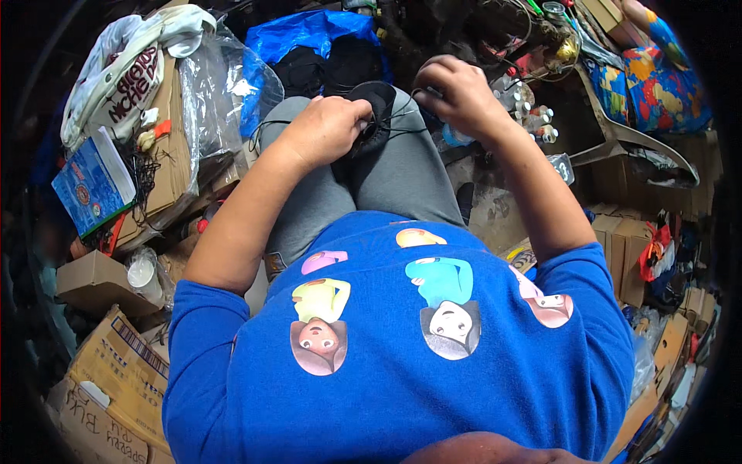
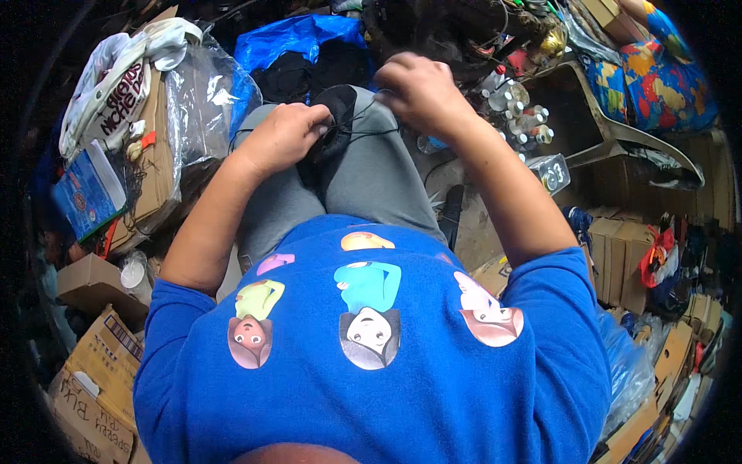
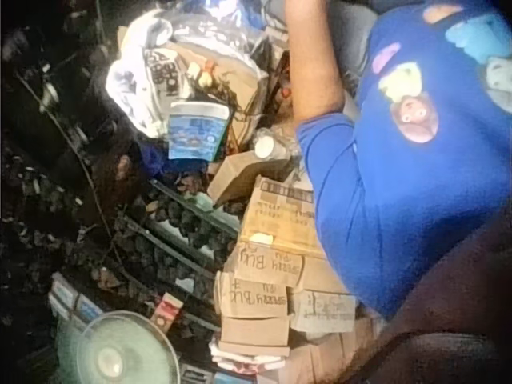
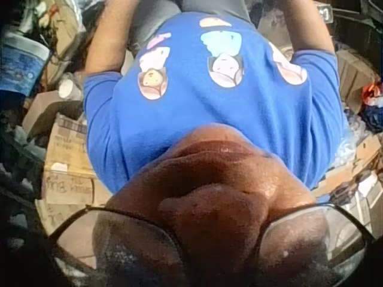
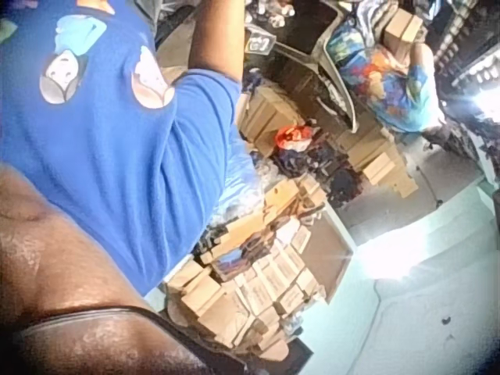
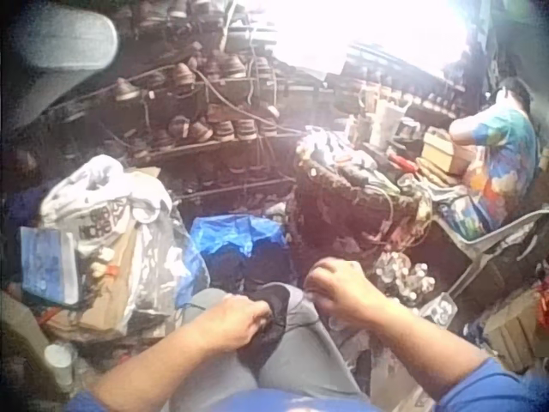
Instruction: Threading laces through the eyelets of a black shoe.
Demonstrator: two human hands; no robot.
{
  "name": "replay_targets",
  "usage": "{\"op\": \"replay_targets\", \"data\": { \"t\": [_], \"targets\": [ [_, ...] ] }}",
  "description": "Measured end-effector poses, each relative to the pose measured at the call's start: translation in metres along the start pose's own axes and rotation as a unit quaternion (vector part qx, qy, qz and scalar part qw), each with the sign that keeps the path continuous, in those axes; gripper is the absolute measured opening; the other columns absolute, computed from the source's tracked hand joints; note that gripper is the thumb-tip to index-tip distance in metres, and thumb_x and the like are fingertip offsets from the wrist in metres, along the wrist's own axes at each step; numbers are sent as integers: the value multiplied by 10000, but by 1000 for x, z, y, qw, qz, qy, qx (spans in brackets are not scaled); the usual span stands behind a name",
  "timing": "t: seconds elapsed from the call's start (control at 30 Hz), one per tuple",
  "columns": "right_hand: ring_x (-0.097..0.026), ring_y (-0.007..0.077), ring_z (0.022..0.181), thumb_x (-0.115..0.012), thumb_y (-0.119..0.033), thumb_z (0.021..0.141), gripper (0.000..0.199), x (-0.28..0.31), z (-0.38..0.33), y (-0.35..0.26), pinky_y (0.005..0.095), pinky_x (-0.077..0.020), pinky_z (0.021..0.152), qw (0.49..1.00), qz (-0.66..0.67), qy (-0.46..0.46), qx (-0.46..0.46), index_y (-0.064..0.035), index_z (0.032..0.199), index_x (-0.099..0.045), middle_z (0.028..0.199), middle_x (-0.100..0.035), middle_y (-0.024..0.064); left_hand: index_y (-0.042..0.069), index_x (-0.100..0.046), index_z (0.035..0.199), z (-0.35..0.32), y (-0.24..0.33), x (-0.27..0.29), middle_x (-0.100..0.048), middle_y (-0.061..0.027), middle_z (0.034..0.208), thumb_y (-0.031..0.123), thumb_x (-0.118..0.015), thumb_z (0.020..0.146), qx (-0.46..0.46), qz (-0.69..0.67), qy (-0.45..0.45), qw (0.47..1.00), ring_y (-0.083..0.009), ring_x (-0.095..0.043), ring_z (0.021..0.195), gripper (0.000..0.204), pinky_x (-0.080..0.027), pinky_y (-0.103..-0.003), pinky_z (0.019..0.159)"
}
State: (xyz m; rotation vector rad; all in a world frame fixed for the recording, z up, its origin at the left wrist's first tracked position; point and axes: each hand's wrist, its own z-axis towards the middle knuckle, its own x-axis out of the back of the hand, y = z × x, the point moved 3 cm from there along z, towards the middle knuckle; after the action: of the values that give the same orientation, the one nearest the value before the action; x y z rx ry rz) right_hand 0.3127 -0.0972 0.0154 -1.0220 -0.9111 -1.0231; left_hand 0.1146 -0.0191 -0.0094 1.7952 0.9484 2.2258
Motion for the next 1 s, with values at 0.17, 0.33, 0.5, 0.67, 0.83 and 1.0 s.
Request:
{"op": "replay_targets", "data": {
  "t": [0.17,0.33,0.5,0.67,0.83,1.0],
  "targets": [
    [-614,237,847,-580,-193,823,78,-21,3,-34,386,-404,807,980,-63,-138,129,-140,880,-586,771,-621,59,59,-572,921,0,-11,-6,-609,-196,822,109,-541,836,14,5,-32,999,-385,-585,806,104,-462,-462,699],
    [-600,257,824,-559,-132,821,47,-28,-7,-2,381,-405,827,980,-33,-149,131,-130,867,-570,756,-602,72,55,-554,864,-27,-30,4,-605,-191,801,30,-513,768,-91,12,33,995,-374,-597,782,108,-466,-454,673],
    [-560,152,703,-636,-205,836,113,2,-45,53,309,-453,678,940,189,-163,-234,-93,830,-625,725,-592,61,34,-606,909,-96,-57,74,-617,-76,782,66,-571,844,211,-116,125,962,-190,-577,735,82,-454,-303,688],
    [-590,126,797,-646,-234,875,219,-5,9,13,271,-479,729,686,692,87,-207,-29,940,-604,876,-616,48,47,-618,940,-51,-2,99,-625,-40,852,118,-585,898,22,-441,195,875,-112,-587,841,89,-459,-270,773],
    [-565,119,800,-549,-280,938,235,-14,12,-46,255,-453,710,627,770,-102,-65,-50,980,-562,866,-604,50,36,-560,872,-40,39,43,-618,-50,875,210,-515,947,43,-637,-131,758,-175,-601,802,195,-498,-336,737],
    [-619,182,874,-615,-162,862,285,-19,-76,30,297,-478,767,958,244,-121,-93,-94,1139,-613,940,-659,135,26,-633,942,-108,-41,124,-597,-91,891,-2,-656,739,206,-6,45,978,-200,-597,843,206,-494,-319,758]
  ]
}}
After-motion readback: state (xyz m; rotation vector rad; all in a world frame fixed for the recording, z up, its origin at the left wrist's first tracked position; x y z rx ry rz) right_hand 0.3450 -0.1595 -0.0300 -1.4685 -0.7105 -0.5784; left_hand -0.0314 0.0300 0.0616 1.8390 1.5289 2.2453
